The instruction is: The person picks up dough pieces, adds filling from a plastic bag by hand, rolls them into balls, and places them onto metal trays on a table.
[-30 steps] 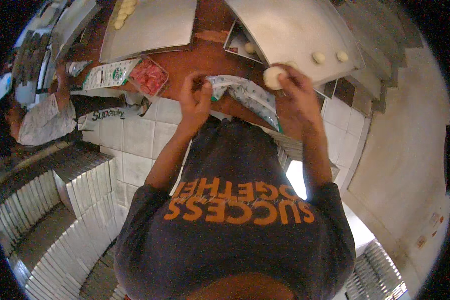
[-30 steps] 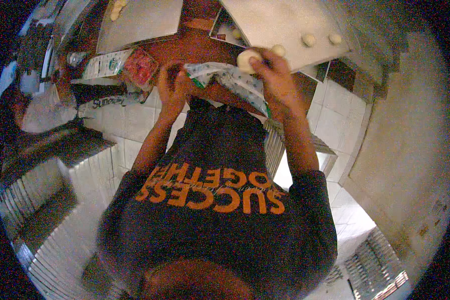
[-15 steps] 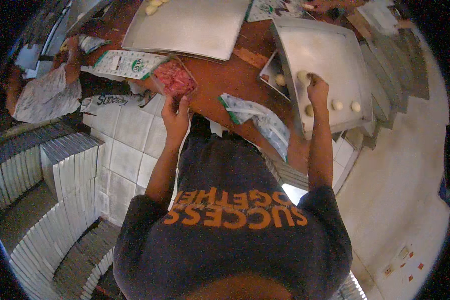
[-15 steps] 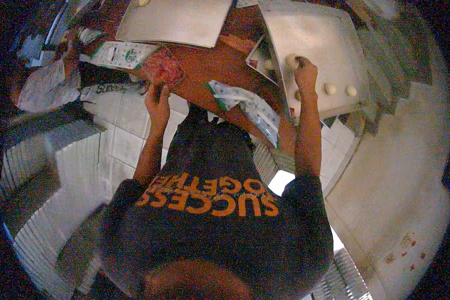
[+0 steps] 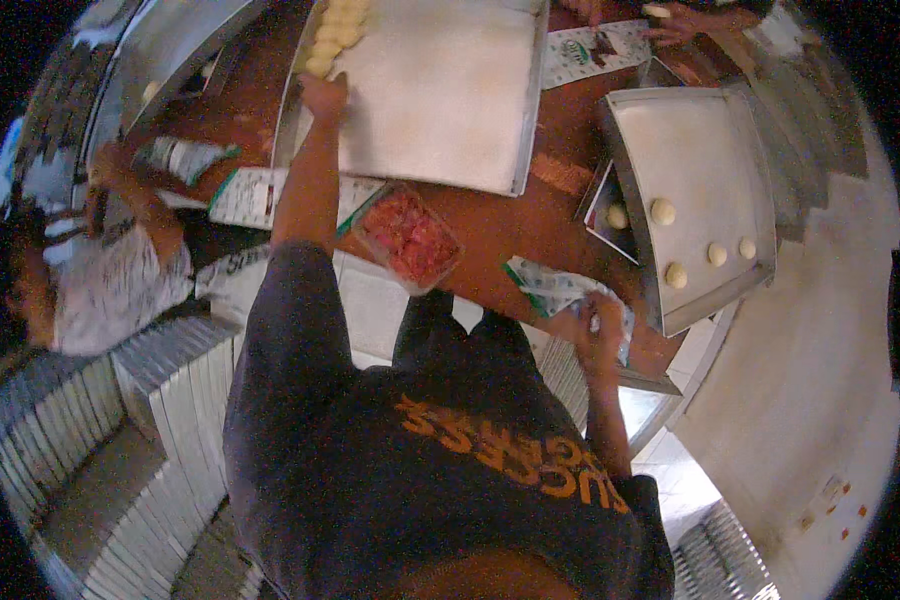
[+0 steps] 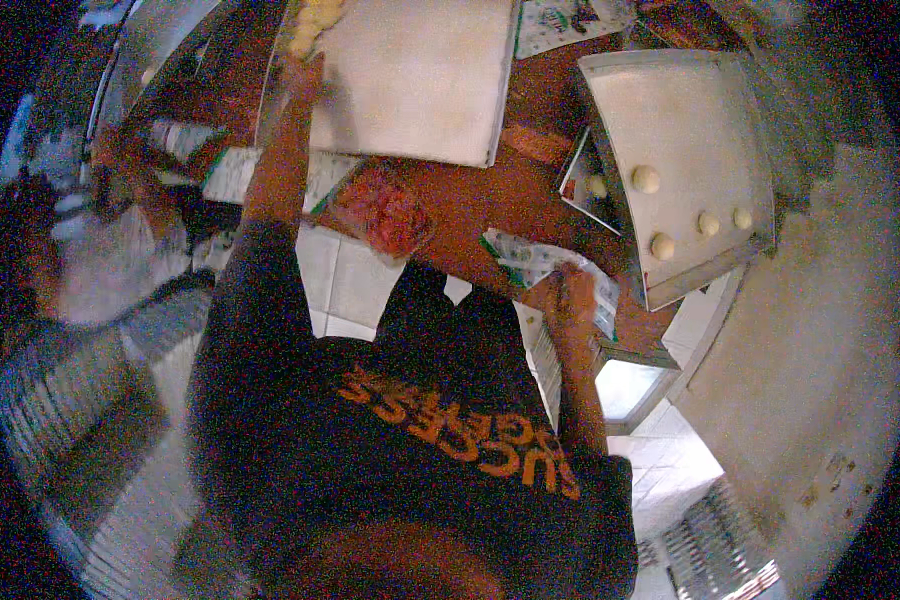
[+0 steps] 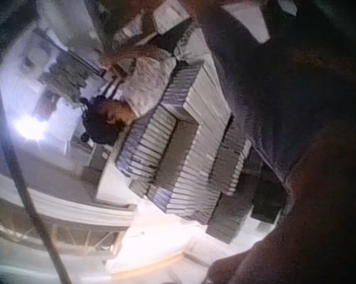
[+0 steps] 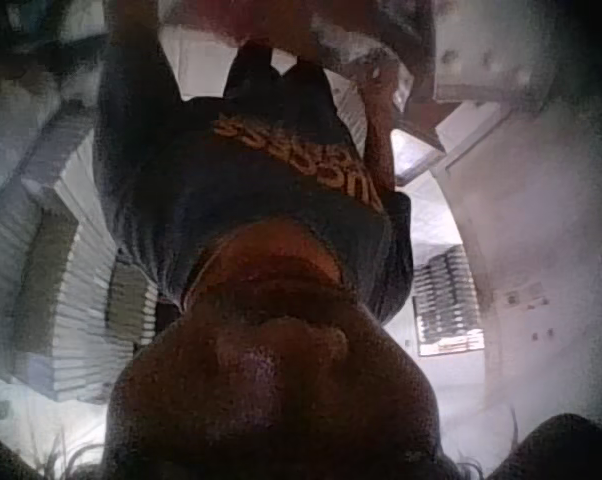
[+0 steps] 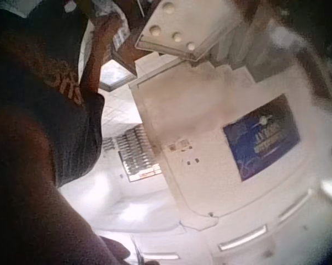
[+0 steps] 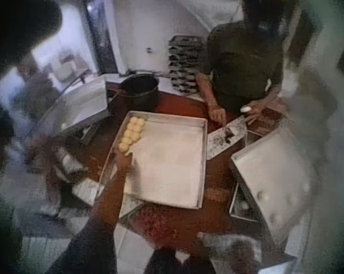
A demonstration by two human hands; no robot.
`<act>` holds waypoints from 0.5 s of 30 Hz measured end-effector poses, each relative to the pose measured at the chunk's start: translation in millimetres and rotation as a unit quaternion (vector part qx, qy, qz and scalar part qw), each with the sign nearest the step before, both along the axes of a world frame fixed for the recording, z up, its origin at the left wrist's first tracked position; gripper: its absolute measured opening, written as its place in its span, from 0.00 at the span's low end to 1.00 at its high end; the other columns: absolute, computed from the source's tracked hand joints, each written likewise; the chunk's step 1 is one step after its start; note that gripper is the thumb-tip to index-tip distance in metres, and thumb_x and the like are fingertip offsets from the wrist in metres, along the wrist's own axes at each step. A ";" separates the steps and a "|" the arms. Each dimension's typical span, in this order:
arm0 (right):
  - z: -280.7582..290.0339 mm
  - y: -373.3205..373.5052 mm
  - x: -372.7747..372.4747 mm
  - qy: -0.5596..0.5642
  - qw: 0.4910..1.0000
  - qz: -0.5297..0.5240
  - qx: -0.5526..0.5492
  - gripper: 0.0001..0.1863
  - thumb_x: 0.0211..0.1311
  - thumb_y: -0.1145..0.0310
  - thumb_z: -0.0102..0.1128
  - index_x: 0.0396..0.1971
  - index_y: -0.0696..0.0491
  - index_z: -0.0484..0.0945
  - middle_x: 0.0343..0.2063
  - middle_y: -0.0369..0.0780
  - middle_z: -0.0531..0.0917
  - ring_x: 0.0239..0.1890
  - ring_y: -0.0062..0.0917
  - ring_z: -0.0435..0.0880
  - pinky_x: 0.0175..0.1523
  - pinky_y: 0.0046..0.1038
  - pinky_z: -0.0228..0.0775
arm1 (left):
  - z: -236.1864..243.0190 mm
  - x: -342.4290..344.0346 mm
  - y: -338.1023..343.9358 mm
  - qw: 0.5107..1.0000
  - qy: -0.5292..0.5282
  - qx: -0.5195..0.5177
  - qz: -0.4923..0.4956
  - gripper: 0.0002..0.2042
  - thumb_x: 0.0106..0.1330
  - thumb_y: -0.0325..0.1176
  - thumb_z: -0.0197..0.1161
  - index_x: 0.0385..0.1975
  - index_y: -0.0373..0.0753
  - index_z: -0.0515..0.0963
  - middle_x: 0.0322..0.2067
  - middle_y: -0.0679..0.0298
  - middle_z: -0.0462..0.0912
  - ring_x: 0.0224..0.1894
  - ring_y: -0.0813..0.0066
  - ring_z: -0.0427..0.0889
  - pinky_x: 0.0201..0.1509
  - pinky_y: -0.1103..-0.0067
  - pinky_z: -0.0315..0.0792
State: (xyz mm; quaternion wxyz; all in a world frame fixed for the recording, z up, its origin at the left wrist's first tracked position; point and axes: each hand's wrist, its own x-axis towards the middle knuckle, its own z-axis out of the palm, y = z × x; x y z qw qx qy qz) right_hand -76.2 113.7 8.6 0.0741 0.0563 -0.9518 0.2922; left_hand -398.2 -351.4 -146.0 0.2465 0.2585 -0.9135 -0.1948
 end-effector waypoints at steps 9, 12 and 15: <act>-10.4 14.6 52.5 -0.137 0.990 -0.012 0.015 0.11 0.48 0.75 0.56 0.34 0.57 0.73 0.30 0.45 0.77 0.32 0.34 0.77 0.35 0.29 0.69 | 34.9 2.9 -40.2 0.880 0.019 0.462 -0.113 0.17 0.51 0.38 0.62 0.36 0.32 0.72 0.28 0.56 0.77 0.27 0.66 0.77 0.30 0.75 0.71; -32.3 46.1 35.8 -0.070 0.997 -0.027 -0.001 0.08 0.50 0.75 0.56 0.32 0.58 0.74 0.27 0.44 0.77 0.25 0.31 0.76 0.31 0.27 0.68 | 74.8 53.1 -40.3 0.653 0.111 0.731 -0.162 0.17 0.55 0.41 0.57 0.37 0.33 0.71 0.28 0.56 0.76 0.26 0.71 0.74 0.27 0.79 0.69; -21.3 46.4 -0.6 -0.033 0.999 -0.003 -0.033 0.08 0.50 0.75 0.56 0.32 0.58 0.74 0.26 0.44 0.76 0.23 0.30 0.75 0.28 0.26 0.67 | 148.0 146.8 33.7 0.527 0.138 0.808 -0.227 0.20 0.58 0.48 0.52 0.38 0.36 0.70 0.29 0.58 0.75 0.29 0.73 0.73 0.27 0.76 0.69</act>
